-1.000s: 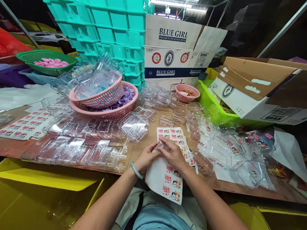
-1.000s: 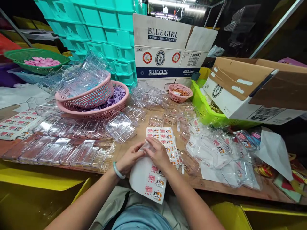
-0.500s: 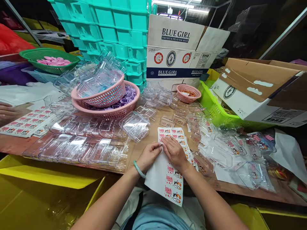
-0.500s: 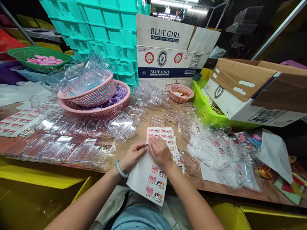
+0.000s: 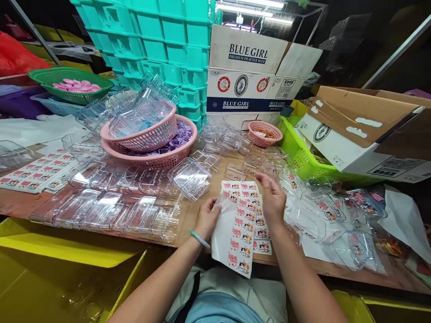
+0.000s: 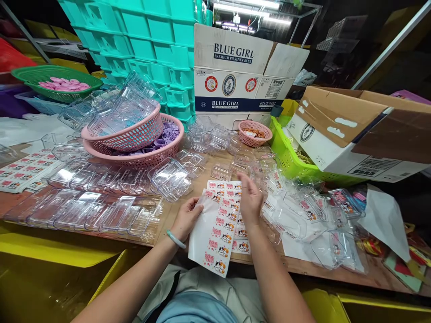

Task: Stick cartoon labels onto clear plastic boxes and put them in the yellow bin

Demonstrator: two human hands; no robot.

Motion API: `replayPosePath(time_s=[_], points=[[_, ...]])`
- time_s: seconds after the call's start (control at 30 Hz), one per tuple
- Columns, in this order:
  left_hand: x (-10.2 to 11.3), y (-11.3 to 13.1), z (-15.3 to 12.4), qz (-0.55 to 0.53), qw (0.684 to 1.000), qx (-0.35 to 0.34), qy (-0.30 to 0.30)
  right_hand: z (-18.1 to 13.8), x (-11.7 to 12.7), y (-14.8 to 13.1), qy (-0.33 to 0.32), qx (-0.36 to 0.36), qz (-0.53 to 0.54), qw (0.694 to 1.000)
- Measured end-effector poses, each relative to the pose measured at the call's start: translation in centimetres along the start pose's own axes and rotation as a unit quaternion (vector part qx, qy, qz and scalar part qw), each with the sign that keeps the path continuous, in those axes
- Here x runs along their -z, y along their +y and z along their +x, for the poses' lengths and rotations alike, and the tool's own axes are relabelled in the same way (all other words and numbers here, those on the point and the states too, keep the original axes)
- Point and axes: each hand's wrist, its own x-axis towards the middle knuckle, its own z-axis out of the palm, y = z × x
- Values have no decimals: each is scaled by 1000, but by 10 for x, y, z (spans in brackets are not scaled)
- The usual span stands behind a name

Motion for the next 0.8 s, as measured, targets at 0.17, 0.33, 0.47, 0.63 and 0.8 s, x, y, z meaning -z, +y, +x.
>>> replayPosePath(time_s=[0.17, 0.33, 0.47, 0.63, 0.8], points=[[-3, 5, -8, 29, 999, -32, -33, -29, -15, 0, -215, 99, -155, 959], [-1, 6, -6, 63, 997, -37, -22, -30, -28, 13, -137, 104, -126, 977], [3, 1, -3, 69, 997, -25, 5, -4, -16, 17, 52, -25, -13, 998], [-12, 21, -32, 155, 968, -194, 17, -1, 5, -7, 125, 81, -91, 985], [-30, 47, -43, -98, 987, -45, -120, -45, 7, -24, -172, 248, -261, 917]])
